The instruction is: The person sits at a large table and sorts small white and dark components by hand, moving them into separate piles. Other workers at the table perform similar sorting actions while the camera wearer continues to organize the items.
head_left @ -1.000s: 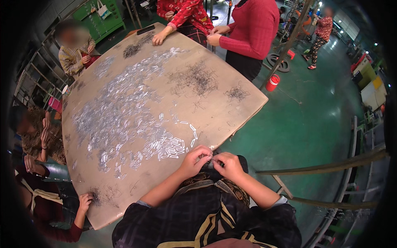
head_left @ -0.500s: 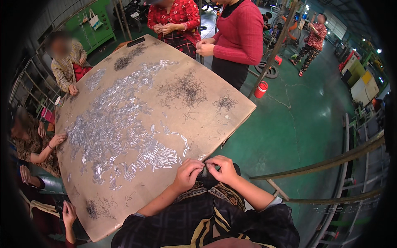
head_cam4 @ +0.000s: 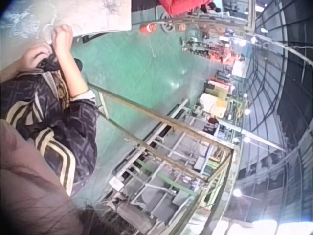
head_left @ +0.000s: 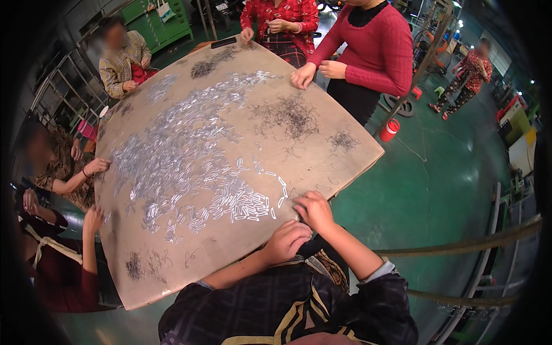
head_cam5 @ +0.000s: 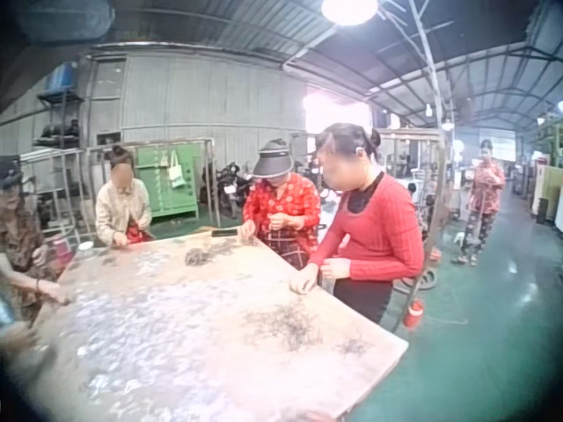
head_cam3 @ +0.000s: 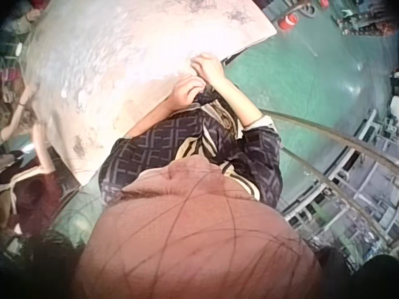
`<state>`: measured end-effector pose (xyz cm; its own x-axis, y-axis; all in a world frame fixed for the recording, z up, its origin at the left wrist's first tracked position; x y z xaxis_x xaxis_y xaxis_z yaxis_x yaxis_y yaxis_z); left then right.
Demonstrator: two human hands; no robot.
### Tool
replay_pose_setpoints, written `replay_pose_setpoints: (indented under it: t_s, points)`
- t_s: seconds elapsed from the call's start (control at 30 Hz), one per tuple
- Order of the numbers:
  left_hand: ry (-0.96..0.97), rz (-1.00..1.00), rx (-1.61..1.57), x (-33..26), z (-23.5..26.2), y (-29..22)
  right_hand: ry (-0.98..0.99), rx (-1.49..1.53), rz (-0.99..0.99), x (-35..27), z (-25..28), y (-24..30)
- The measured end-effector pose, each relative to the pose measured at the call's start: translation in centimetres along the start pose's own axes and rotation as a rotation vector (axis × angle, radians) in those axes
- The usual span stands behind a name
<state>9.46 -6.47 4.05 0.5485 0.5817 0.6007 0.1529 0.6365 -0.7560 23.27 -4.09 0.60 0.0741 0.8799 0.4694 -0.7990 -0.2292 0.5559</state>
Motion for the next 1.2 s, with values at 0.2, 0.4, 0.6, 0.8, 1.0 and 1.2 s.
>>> replay_pose_setpoints:
  t_s: [0.2,0.4,0.6,0.8,1.0,1.2]
  points:
    - [0.020,-0.010,0.012,-0.1,-0.1,-0.4,0.098,-0.239,0.321,1.2,-4.0,1.5]
    - [0.001,0.004,0.006,-0.6,-0.1,0.0,0.224,-0.280,0.279,1.7,-4.9,1.2]
    - [-0.007,-0.005,0.005,-0.4,0.0,0.2,0.111,-0.195,0.101,1.4,-4.5,0.0]
    - [-0.005,0.026,-0.004,-0.4,-0.2,0.2,0.117,-0.118,0.082,1.2,-4.8,-0.1]
    - [-0.015,0.015,0.001,-0.3,-0.3,0.4,0.187,-0.168,0.060,1.8,-5.5,0.1]
    - [-0.018,0.031,-0.002,-0.2,-0.2,0.3,0.076,-0.062,0.062,2.0,-4.1,0.8]
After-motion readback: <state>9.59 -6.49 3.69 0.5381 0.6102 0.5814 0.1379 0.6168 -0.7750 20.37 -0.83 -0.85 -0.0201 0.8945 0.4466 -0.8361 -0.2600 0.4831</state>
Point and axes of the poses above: each hand's wrist, its own x-axis towards the middle knuckle, its own z-axis out of the back of the hand, y = z × x, the point moved 5 cm from there along x, towards the middle knuckle, and after that the axes turned 8 degrees about -y, right-handed, at the moved point
